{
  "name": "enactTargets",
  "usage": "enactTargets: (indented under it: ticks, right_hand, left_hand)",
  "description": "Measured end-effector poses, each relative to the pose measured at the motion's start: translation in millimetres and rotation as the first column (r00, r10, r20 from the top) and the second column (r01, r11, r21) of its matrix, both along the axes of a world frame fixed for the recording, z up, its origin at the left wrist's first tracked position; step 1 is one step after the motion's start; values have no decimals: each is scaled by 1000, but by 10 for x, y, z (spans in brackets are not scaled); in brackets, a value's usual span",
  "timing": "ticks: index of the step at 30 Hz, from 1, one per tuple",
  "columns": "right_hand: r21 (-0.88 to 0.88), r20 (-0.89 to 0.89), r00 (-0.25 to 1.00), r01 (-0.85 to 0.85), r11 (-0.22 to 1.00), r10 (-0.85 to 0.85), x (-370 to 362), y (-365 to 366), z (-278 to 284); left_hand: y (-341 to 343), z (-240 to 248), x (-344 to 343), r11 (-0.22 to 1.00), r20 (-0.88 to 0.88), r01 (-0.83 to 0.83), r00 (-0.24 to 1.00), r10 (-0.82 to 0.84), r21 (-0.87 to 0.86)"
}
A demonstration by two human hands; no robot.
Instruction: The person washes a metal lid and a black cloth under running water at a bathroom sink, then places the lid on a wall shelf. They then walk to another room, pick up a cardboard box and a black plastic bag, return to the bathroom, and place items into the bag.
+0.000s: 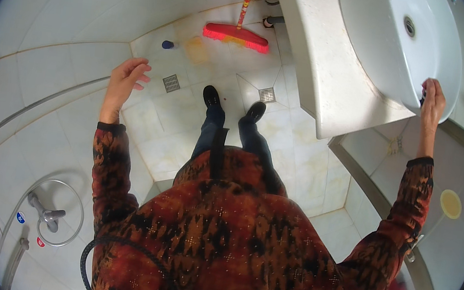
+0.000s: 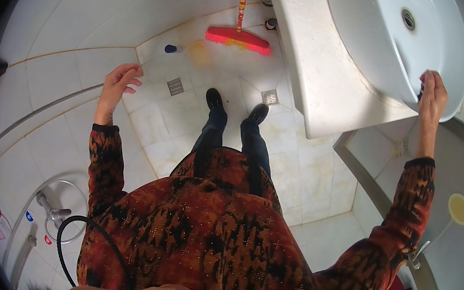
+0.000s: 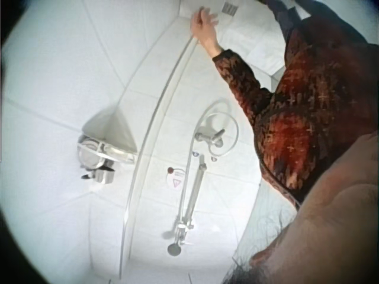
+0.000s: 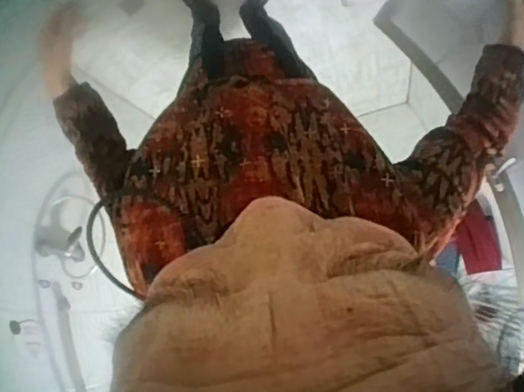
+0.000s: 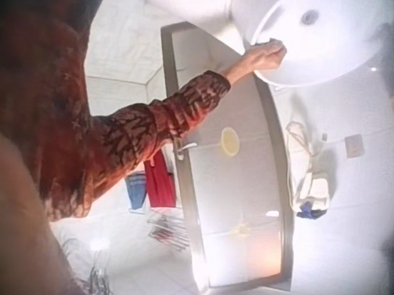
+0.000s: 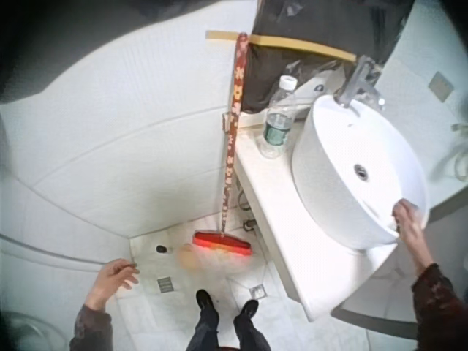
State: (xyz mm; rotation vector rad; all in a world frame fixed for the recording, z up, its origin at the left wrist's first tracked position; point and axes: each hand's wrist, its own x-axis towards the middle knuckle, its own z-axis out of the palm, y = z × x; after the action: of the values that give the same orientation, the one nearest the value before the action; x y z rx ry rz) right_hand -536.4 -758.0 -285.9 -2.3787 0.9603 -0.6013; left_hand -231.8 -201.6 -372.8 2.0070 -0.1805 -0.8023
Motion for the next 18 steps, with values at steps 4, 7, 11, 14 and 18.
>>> enactTargets:
  ticks: [4, 7, 11, 14, 18]
  right_hand:
    - [24, 78, 996, 38, 999, -40, 89, 77, 8]
    - [96, 129, 985, 103, 990, -115, 164, 72, 61]
    - [464, 435, 890, -90, 881, -139, 285, 143, 200]
    - [543, 547, 824, -215, 812, -148, 396, 259, 285]
    - [540, 667, 741, -404, 738, -82, 489, 379, 428]
  left_hand:
    - [-423, 74, -155, 997, 54, 71, 996, -69, -29]
    - [-874, 198, -286, 983, 75, 157, 986, -150, -96]
    - [-1406, 582, -437, 938, 99, 250, 968, -233, -241]
    - [-1887, 905, -545, 875, 163, 348, 937, -309, -338]
    - [-2717, 1233, -781, 758, 307, 530, 846, -437, -381]
